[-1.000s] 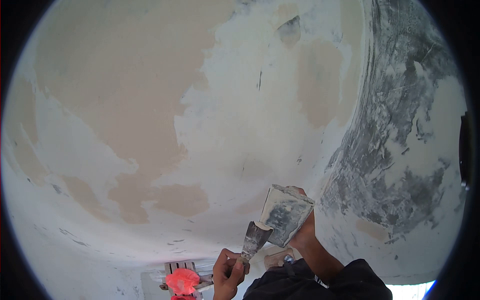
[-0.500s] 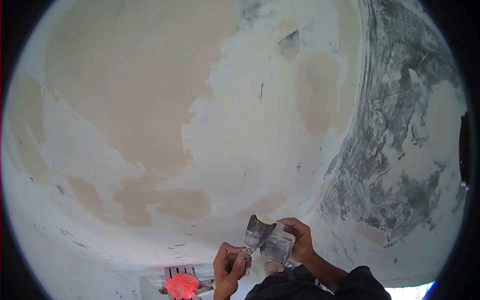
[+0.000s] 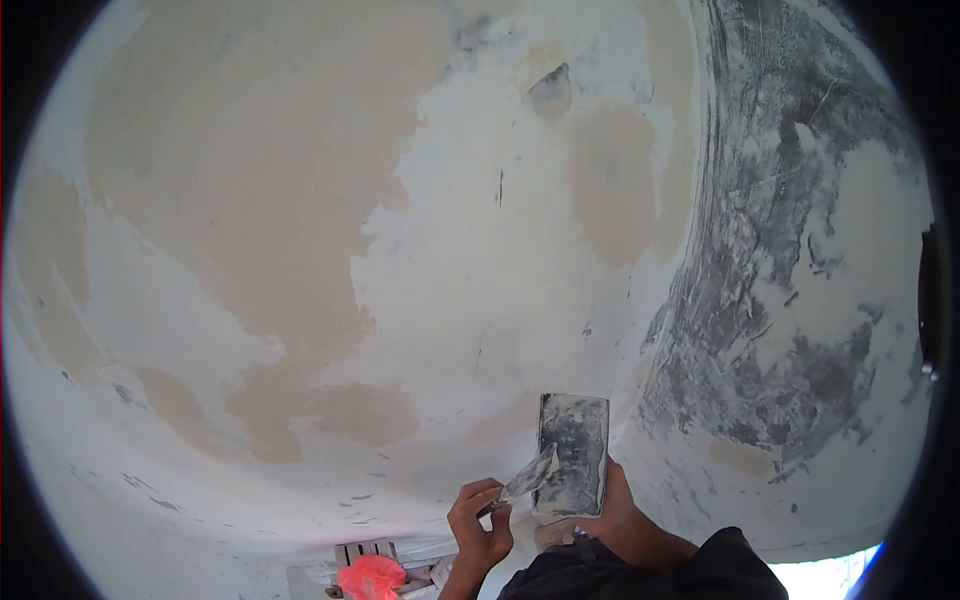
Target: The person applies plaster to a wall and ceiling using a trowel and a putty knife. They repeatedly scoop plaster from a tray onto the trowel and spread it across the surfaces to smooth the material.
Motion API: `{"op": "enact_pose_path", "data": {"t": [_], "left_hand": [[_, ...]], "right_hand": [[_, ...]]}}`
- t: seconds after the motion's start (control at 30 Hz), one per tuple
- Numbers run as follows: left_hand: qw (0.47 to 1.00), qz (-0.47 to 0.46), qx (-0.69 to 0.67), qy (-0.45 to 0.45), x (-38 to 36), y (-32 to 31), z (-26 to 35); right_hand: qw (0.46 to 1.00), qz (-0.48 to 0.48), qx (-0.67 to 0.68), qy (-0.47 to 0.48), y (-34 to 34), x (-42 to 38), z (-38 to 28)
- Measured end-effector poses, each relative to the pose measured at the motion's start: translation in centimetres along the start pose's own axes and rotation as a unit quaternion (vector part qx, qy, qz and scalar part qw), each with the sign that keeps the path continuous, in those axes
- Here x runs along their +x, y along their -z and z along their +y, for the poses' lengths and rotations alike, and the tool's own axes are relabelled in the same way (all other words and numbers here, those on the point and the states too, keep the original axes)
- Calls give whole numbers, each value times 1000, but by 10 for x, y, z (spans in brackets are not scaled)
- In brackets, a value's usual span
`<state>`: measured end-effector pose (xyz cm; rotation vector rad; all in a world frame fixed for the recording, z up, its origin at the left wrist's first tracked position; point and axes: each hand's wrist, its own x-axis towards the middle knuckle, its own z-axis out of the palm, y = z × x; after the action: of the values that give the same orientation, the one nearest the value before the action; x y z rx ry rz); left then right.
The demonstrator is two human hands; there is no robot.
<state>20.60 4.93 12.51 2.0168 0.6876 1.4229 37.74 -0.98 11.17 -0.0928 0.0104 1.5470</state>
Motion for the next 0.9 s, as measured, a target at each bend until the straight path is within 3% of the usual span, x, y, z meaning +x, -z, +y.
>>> {"op": "enact_pose_path", "data": {"t": [0.07,0.13,0.17,0.23,0.37,0.43,0.47,0.53,0.57,0.67,0.7,0.73,0.87,0.9], "left_hand": [[989,-3,95,-112,3,1,-11],[977,-10,133,-164,10,4,-13],[962,-14,170,-215,13,6,-13],[955,-19,189,-228,14,14,-17],[941,-34,221,-255,14,28,-27],[941,-38,219,-255,12,38,-33],[933,-47,251,-254,13,42,-34],[928,-57,279,-242,8,50,-40],[929,-56,271,-245,1,52,-44],[990,-3,127,-56,-22,45,-51],[997,3,73,21,-30,41,-45],[998,20,26,48,-41,35,-51],[963,40,-117,237,-74,-1,-37],[956,28,-152,251,-80,-6,-36]], "right_hand": [[1000,-3,17,0,-7,-3,3],[963,119,-237,54,-25,-10,5],[963,120,-236,56,-21,-10,3],[998,47,18,-40,-17,-9,-4],[997,10,35,-66,-33,-21,-16],[983,117,-139,19,-18,-24,-18],[983,118,-140,22,-14,-27,-21],[964,2,-249,99,-6,-33,-28],[962,4,-253,105,5,-35,-31],[923,95,-345,143,19,-38,-42],[975,42,-159,149,10,-33,-39],[988,-18,34,150,5,-32,-39],[976,-70,95,184,22,-41,-51],[972,19,38,231,28,-40,-52]]}}
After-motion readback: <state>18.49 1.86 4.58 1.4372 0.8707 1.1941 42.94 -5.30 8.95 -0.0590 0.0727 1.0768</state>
